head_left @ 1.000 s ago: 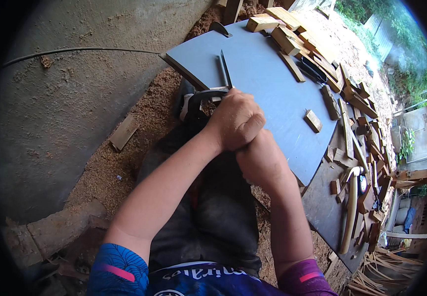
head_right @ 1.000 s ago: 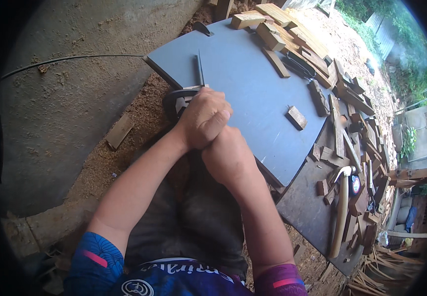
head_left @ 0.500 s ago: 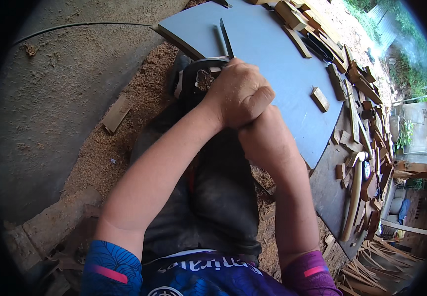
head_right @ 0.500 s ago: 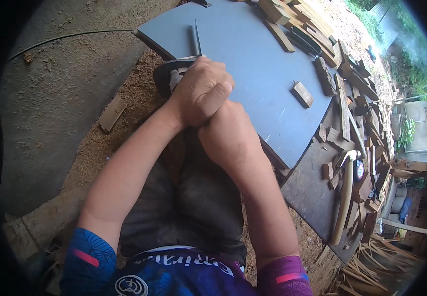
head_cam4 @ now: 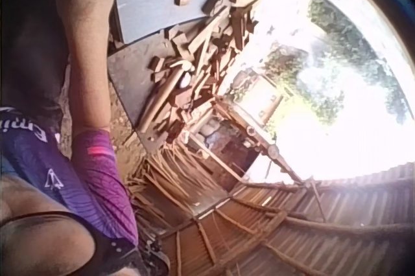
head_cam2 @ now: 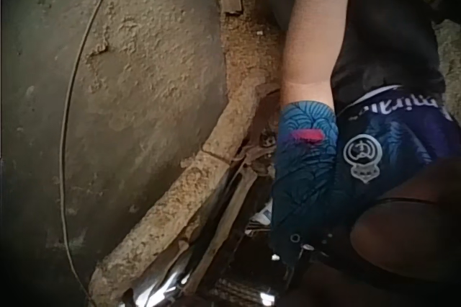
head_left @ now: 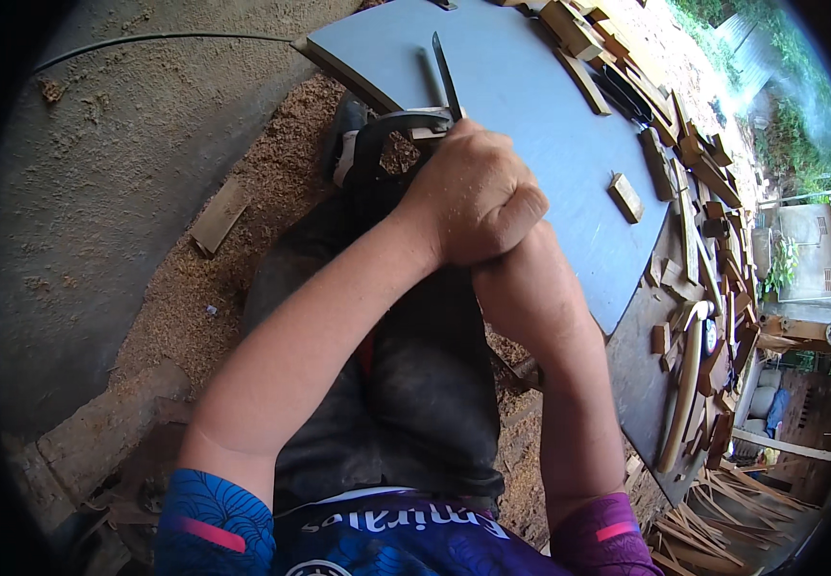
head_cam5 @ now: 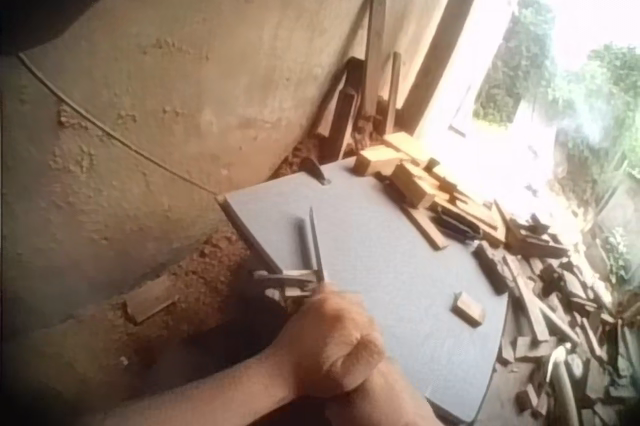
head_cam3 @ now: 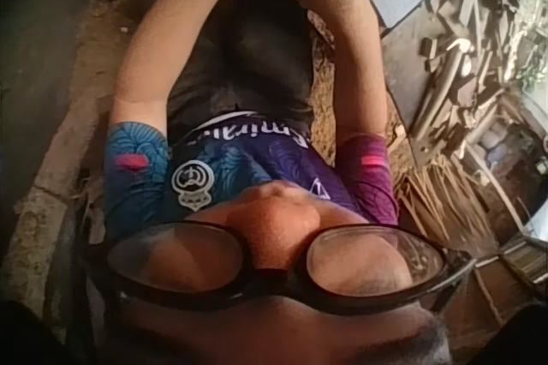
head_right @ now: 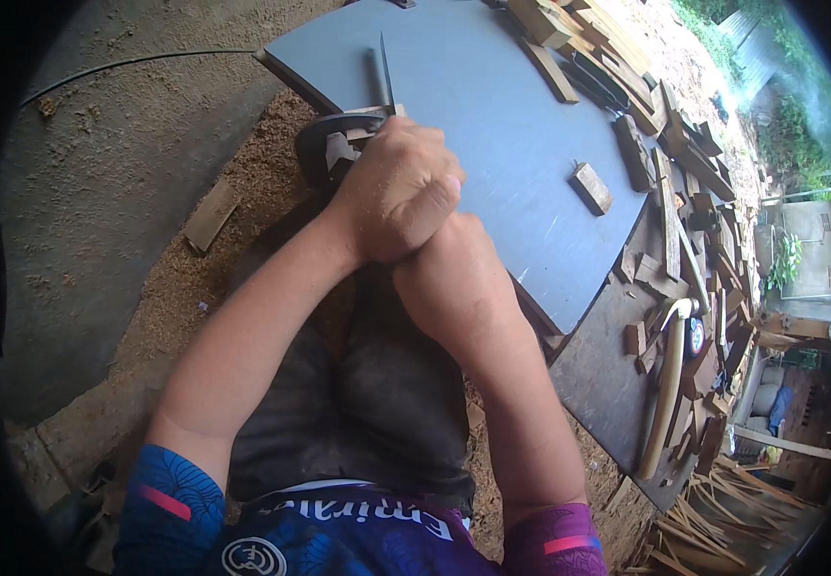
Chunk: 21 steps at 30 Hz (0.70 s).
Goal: Cleaning and refining a small wooden block using a scraper or file.
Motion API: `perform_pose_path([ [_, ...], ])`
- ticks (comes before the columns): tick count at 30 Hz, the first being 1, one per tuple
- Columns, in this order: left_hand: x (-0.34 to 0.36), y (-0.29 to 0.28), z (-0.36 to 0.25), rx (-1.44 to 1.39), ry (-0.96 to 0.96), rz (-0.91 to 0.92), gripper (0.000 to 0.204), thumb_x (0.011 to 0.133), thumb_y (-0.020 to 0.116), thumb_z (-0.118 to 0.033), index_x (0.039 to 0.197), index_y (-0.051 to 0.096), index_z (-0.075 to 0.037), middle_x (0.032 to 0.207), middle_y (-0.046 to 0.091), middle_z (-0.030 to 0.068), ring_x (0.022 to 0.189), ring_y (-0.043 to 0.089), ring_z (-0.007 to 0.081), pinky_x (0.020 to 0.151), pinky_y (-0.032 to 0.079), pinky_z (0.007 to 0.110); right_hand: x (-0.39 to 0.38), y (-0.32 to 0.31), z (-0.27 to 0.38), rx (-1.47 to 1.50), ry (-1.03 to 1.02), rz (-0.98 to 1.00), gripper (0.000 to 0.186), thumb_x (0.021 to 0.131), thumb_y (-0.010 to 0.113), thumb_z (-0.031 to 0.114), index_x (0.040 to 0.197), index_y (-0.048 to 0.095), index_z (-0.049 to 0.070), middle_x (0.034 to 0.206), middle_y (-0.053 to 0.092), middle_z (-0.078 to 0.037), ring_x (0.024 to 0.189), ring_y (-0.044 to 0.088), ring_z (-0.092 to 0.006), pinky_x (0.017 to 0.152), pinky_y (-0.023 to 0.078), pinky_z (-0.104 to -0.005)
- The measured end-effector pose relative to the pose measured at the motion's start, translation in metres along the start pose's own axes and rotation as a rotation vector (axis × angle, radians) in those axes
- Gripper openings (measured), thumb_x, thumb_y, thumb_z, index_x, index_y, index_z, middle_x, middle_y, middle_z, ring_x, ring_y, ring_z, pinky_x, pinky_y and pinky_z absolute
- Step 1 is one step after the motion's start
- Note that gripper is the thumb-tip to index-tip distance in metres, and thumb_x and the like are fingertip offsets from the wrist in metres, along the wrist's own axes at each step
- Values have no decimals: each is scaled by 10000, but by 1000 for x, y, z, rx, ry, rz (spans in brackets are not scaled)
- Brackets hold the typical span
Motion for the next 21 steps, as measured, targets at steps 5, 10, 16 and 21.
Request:
perform_pose_path([
  [5,-29,23,-35,-28,14,-7,385,785,475,-349,514,456,-75,544,483,113,616,483,310,706,381,404,-58,3,-2,-85,75,57,107,723,561,-24,825,593,-28,700,621,-252,700,618,-459,610,508,-497],
  [10,1,2,-10,27,49,-11,396,790,472,-351,505,432,-79,529,459,110,595,467,301,678,367,413,-9,-3,0,-10,33,-29,51,716,546,-31,754,581,-28,704,625,-255,696,614,-467,624,502,-517],
  [16,-19,13,-23,24,35,-40,406,809,453,-355,509,420,-83,538,451,92,597,469,296,695,372,408,-34,7,-13,-30,133,107,60,736,529,-10,731,586,-30,682,615,-267,681,615,-472,599,507,-532],
  [21,-20,32,-39,10,26,91,361,780,475,-327,514,428,-87,545,443,76,604,476,280,704,379,394,-50,1,-12,7,128,21,53,738,548,-2,748,587,-36,682,621,-252,652,616,-460,579,512,-512],
])
Point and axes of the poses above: each hand's wrist, its own x-axis towards the middle knuckle, its own y-axis out of the palm, z = x × y, the point moved 10 cm from there along x, towards the middle knuckle
